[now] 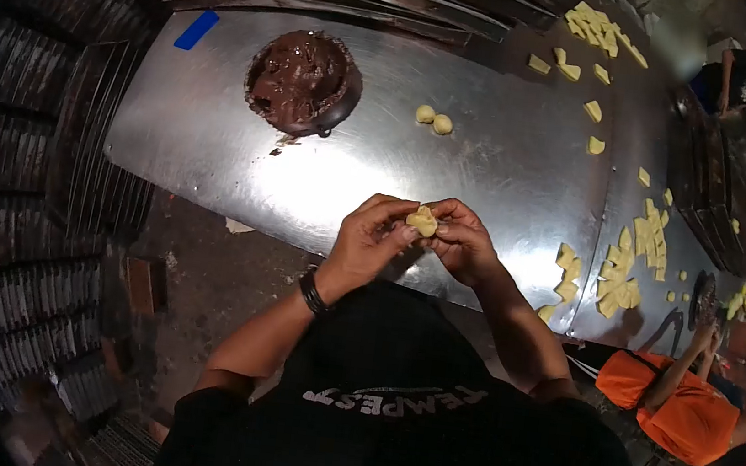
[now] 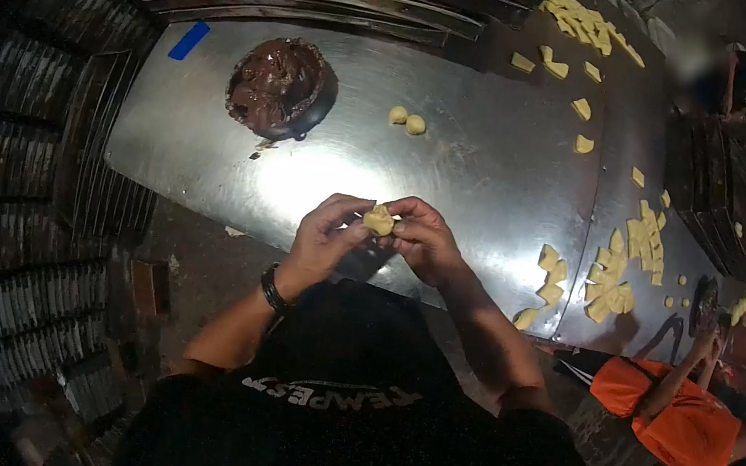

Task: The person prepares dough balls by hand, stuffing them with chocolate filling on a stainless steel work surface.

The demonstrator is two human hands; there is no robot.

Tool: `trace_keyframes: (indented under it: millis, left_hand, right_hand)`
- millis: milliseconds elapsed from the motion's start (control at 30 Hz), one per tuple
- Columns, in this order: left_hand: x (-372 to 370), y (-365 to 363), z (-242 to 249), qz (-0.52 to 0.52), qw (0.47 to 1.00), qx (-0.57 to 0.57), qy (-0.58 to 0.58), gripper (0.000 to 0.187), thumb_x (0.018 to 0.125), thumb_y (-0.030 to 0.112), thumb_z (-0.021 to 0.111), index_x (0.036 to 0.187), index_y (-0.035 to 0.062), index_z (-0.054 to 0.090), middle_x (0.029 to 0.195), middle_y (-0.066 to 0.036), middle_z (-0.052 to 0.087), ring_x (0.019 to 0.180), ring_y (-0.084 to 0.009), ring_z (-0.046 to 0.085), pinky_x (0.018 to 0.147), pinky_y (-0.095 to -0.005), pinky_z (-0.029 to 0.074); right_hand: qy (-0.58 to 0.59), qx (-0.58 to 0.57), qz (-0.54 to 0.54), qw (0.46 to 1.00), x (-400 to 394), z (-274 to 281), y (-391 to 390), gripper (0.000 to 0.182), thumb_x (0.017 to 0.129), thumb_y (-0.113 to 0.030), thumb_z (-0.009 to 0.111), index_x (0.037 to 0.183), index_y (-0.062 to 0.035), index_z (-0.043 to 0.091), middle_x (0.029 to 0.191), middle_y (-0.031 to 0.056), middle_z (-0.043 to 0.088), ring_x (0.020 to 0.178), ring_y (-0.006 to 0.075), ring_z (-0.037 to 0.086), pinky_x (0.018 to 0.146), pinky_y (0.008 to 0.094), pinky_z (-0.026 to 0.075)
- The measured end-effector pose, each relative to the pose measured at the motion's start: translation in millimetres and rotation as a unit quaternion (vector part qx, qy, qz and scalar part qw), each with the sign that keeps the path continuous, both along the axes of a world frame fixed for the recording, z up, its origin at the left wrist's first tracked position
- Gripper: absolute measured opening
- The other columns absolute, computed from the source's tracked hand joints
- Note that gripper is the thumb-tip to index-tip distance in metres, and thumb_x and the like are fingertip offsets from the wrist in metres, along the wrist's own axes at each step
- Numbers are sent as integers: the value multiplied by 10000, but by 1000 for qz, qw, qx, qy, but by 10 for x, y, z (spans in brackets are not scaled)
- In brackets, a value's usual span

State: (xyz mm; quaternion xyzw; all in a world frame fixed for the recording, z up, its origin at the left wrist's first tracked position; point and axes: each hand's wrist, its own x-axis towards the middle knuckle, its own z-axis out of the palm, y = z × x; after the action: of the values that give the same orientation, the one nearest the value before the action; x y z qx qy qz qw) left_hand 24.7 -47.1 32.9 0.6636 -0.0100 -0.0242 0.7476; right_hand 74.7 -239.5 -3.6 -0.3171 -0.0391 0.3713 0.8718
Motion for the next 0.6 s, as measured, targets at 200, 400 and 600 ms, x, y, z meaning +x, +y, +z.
trace_keyframes:
  millis: [200, 400, 600]
  left_hand:
    - [-89, 77, -81, 65, 990, 118, -37, 180, 833, 47, 660, 1001, -18, 663, 931, -77, 596, 817, -125, 599, 700, -234, 503]
    - [-107, 250, -68, -9, 975, 217, -46, 234, 825, 8, 644, 1058, -14, 643, 978, -89, 606, 846, -132, 605, 730, -243, 507]
    - [1, 379, -107, -27, 981, -137, 137, 355, 921, 169, 562, 1229, -6, 539, 1123, -110, 604, 1015, -154, 593, 801, -261, 497]
  right_hand:
    - [-144, -196, 55, 968, 57, 66, 90, 340, 819, -50, 635, 1145, 9, 556, 983, 80, 617, 885, 158, 626, 827, 287, 518]
    - [-418, -339, 73, 840, 179, 147, 206, 202, 823, -38, 671, 1008, 26, 624, 881, 60, 632, 793, 114, 622, 681, 219, 509]
    - [-137, -391, -11, 910, 124, 98, 344, 189, 821, -88, 680, 987, -3, 649, 847, 98, 666, 716, 120, 630, 587, 227, 504]
